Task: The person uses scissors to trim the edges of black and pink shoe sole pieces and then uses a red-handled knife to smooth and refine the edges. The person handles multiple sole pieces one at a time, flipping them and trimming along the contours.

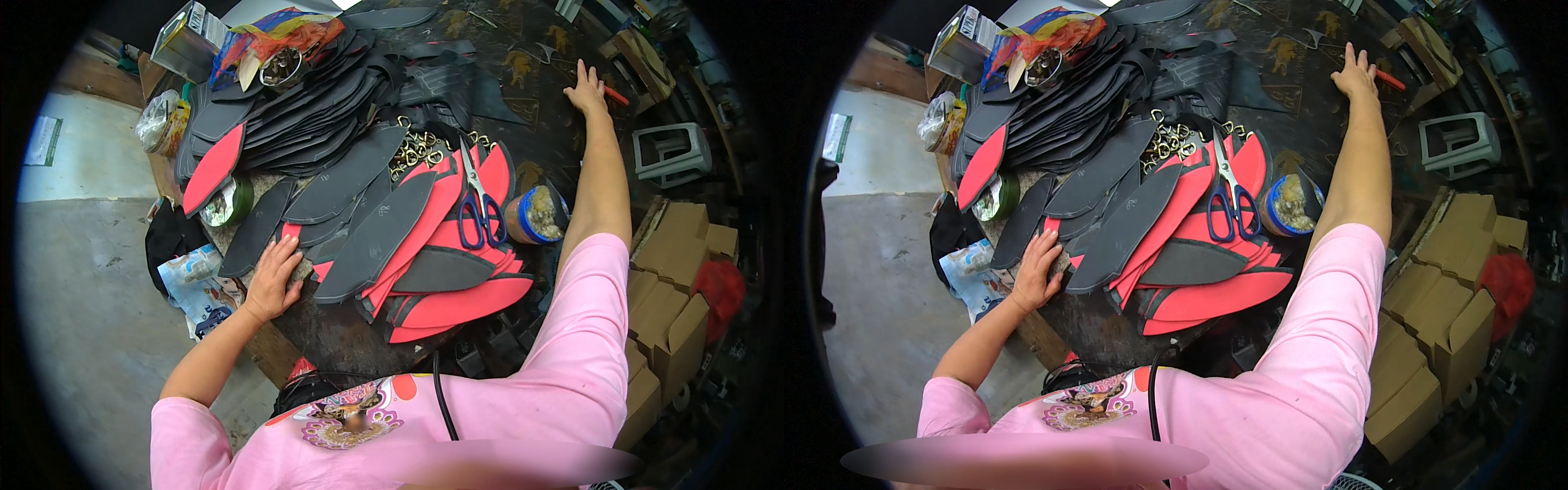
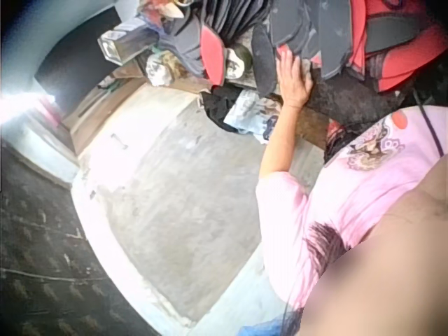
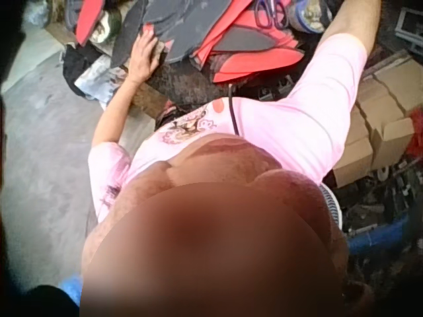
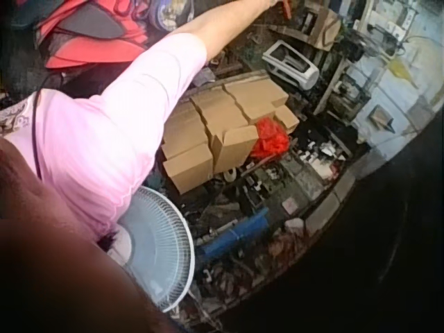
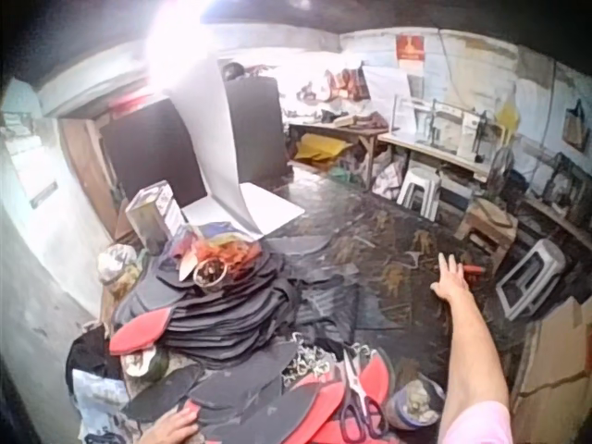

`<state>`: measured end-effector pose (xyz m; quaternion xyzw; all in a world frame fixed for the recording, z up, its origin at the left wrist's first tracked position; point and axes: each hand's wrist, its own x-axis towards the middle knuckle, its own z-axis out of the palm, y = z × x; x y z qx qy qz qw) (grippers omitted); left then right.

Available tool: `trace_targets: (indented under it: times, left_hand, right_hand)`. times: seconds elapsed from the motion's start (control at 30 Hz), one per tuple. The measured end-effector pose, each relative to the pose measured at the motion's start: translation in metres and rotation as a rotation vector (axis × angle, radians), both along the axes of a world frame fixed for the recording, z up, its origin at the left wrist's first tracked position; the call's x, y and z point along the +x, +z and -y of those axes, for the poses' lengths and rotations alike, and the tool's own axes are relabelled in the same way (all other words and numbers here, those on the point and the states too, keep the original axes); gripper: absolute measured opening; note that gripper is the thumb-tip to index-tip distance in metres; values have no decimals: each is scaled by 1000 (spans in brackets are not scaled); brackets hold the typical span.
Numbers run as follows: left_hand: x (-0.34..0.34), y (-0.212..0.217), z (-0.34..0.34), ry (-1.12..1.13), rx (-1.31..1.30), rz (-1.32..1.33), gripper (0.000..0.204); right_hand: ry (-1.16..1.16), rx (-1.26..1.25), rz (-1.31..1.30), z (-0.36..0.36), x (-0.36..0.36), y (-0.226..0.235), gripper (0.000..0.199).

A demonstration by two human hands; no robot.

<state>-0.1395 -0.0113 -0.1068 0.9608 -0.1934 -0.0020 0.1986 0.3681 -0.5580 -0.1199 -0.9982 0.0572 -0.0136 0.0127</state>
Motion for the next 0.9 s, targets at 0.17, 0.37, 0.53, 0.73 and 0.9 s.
trace_targets:
  times: [0.17, 0.37, 0.53, 0.73, 0.9]
  left_hand:
    - [0, -2, -2, -2, 12, -12, 62]
    - [0, 0, -1, -3, 0, -1, 62]
    - [-1, 1, 0, 13, -8, 17, 60]
    - [-3, 2, 0, 31, -53, 42, 58]
    - [-4, 5, -1, 14, -101, 81, 54]
  right_hand:
    - [-19, 77, -142, 13, 11, -11, 75]
    - [227, 58, 143, 7, -44, -3, 29]
    - [404, 355, 160, -8, -77, 3, 19]
    - [250, 363, 62, -2, -108, 14, 33]
    - [-94, 829, -44, -18, -137, 87, 51]
